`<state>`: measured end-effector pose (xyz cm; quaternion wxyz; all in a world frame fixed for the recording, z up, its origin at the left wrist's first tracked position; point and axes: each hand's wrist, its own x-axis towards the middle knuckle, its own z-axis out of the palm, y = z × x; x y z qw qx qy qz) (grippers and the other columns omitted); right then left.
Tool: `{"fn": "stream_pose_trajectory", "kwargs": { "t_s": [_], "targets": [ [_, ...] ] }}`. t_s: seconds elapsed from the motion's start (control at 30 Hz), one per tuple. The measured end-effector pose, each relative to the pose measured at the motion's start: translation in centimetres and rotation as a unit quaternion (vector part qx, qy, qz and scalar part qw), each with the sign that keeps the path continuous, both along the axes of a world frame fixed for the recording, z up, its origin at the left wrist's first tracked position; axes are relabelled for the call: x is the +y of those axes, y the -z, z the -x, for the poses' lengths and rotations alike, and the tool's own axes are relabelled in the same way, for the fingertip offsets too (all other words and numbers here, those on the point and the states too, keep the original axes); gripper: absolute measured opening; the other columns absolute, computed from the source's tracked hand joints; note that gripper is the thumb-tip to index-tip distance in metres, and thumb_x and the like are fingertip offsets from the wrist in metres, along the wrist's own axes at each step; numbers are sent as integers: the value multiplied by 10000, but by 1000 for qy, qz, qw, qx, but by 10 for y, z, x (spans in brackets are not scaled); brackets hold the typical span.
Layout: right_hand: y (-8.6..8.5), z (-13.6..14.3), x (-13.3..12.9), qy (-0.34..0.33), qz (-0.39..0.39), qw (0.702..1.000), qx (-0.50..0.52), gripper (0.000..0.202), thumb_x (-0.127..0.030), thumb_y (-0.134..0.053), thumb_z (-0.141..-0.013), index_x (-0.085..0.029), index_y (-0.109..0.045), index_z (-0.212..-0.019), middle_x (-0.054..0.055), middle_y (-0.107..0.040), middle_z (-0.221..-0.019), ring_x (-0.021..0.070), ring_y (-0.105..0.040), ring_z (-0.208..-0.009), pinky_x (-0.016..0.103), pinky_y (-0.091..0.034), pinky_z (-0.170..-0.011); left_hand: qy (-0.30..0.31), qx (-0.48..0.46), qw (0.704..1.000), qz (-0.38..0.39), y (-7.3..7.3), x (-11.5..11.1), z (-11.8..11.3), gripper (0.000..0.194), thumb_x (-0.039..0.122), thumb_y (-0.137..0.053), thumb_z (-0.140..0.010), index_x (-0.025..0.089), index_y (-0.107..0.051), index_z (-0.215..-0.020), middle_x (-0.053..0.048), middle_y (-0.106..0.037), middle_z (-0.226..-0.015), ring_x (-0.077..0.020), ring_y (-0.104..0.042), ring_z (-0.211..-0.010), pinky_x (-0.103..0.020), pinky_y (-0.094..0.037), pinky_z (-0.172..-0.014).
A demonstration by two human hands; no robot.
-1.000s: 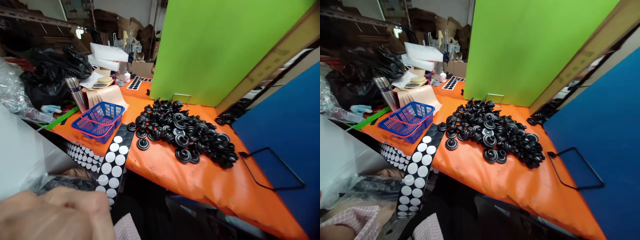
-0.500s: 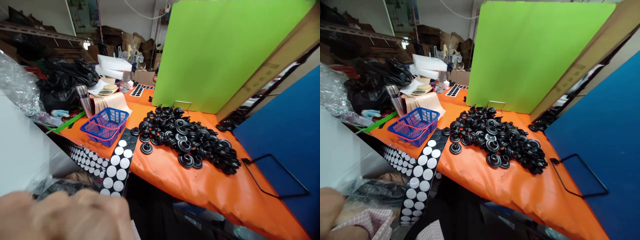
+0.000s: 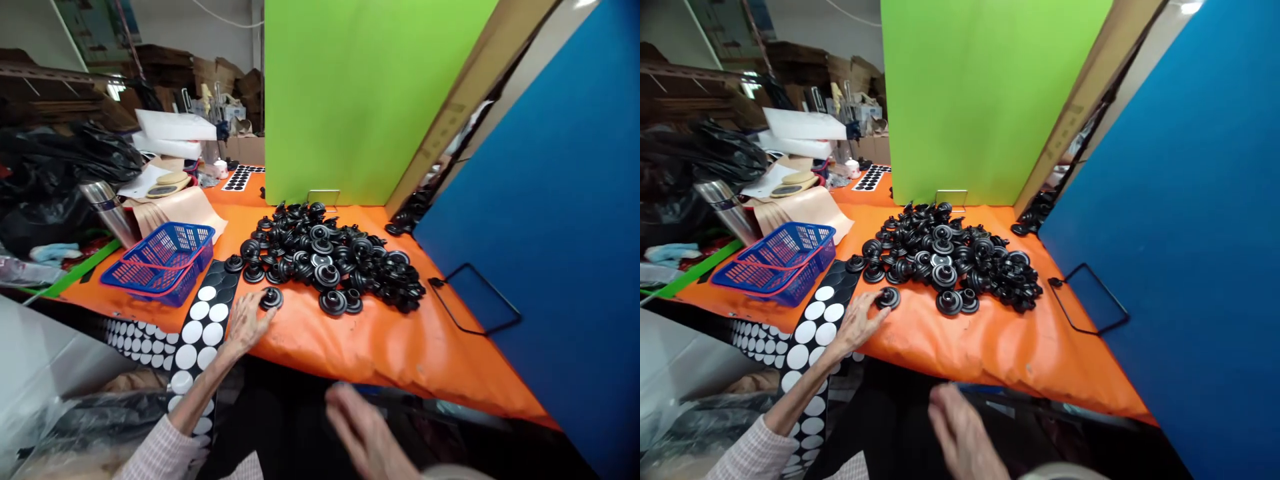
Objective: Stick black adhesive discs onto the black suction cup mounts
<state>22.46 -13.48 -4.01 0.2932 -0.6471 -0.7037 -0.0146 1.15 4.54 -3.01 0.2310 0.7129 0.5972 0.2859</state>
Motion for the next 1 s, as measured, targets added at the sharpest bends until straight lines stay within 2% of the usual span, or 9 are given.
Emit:
{"fn": "stream_pose_trajectory", "kwargs": {
  "t_s": [0.1,0.2,0.3,0.43,0.57,0.7,0.83,0.93,1.0],
  "targets": [
    [-11,-20,87,-14,17,998,62,295,-370,-368,-967,-247,-566,-1149,83,-608,-1004,204,-624,-812,338,-530,-740,12,28,999,-18,7,-16,-10,366,306,-555,-815,183,-610,-1154,-111,-627,-1068,-283,-546,-1065,-462,-410,-983],
    [-25,-31,169,50,-15,995,89,446,-339,-354,-948,-113,-425,-1326,171,-516,-1115,241,-589,-898,384,-504,-814,-4,96,992,-85,10,-40,-1,370,295,-510,-852,190,-594,-1196,-133,-601,-1138,-291,-532,-1108,-474,-394,-998],
    [-35,-33,214,44,8,999,23,407,-321,-419,-909,-83,-533,-1219,174,-537,-1036,293,-545,-958,422,-475,-848,-64,190,969,-143,11,-63,26,354,310,-497,-870,185,-613,-1180,-181,-536,-1268,-355,-437,-1252,-546,-340,-1025],
    [-33,-22,209,14,9,1000,2,315,-310,-425,-909,-121,-600,-1090,152,-560,-969,306,-516,-967,438,-451,-871,-197,244,942,-122,8,-75,74,429,408,-494,-875,172,-590,-1220,-204,-494,-1302,-401,-414,-1252,-588,-353,-991],
    [-15,-1,170,-9,-41,999,0,332,-363,-398,-928,-132,-589,-1071,155,-572,-954,307,-518,-951,452,-449,-852,-290,152,945,-6,12,-68,111,598,495,-472,-859,101,-485,-1308,-222,-526,-1235,-379,-516,-1142,-529,-445,-913],
    [-5,7,152,-24,-3,983,181,339,-443,-414,-913,-174,-604,-991,123,-616,-947,261,-562,-897,415,-464,-820,-260,57,963,38,17,-66,123,602,493,-509,-833,141,-447,-1318,-161,-579,-1180,-306,-569,-1097,-450,-459,-934],
    [-18,3,158,-17,112,902,417,376,-561,-489,-848,-208,-613,-892,21,-590,-745,173,-531,-678,324,-471,-677,-268,93,952,-114,1,-70,101,464,438,-529,-831,143,-559,-1189,-153,-579,-1104,-311,-564,-1042,-477,-451,-915],
    [-26,4,158,-35,163,835,525,431,-620,-510,-814,-201,-605,-849,-17,-531,-666,138,-488,-593,296,-465,-620,-143,-23,982,-123,-19,-65,70,275,367,-481,-880,174,-627,-1011,-72,-631,-913,-197,-613,-815,-338,-511,-780],
    [-24,5,152,-39,159,842,514,444,-615,-522,-812,-195,-623,-912,1,-574,-711,149,-521,-627,307,-479,-644,-71,-52,992,-88,-28,-57,52,237,328,-474,-893,179,-638,-977,-55,-650,-879,-171,-617,-777,-297,-510,-748]
  ]
}}
